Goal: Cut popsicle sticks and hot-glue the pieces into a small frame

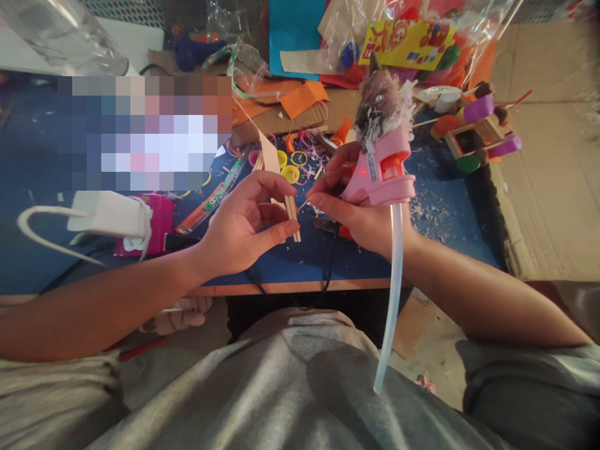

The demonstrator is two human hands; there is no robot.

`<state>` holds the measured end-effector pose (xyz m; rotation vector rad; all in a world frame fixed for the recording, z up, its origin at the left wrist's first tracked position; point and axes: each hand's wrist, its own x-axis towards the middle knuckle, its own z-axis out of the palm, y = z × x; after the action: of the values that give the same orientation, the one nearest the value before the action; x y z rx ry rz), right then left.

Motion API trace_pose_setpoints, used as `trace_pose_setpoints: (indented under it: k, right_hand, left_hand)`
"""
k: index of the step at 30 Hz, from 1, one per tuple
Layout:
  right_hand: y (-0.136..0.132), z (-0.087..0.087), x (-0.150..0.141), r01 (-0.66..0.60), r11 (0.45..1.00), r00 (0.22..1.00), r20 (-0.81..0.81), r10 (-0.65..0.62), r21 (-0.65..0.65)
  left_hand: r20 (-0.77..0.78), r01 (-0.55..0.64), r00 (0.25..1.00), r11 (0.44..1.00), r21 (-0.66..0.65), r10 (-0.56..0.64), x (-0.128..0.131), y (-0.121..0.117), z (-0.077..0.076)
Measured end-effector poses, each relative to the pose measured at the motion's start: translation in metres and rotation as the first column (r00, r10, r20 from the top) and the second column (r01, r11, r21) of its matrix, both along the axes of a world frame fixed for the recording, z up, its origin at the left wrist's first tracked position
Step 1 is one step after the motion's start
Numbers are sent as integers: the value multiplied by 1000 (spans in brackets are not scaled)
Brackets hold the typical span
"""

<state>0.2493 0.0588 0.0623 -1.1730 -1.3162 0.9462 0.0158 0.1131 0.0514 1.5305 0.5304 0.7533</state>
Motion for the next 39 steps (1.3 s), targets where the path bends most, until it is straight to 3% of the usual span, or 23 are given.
trace_pose_setpoints:
  k: [12, 23, 28, 33, 39]
  right_hand:
    - [3, -2, 1, 62, 997, 998, -23, -61, 45]
    - [1, 1, 0, -95, 994, 995, -18, 95, -45]
    - [-2, 2, -5, -165, 985, 984, -69, 162, -41]
    - [-3, 2, -7, -152, 986, 984, -107, 144, -72]
    - [-2, 3, -7, -133, 988, 990, -63, 129, -74]
  left_hand:
    - [-5, -15, 1000, 999, -31, 15, 1, -2, 2]
    - [-20, -49, 999, 997, -58, 48, 0, -1, -2]
    - [-19, -74, 997, 995, 67, 76, 2, -2, -1]
    - [-34, -91, 994, 969, 229, 102, 3, -4, 0]
    - [-43, -74, 995, 967, 242, 87, 2, -6, 0]
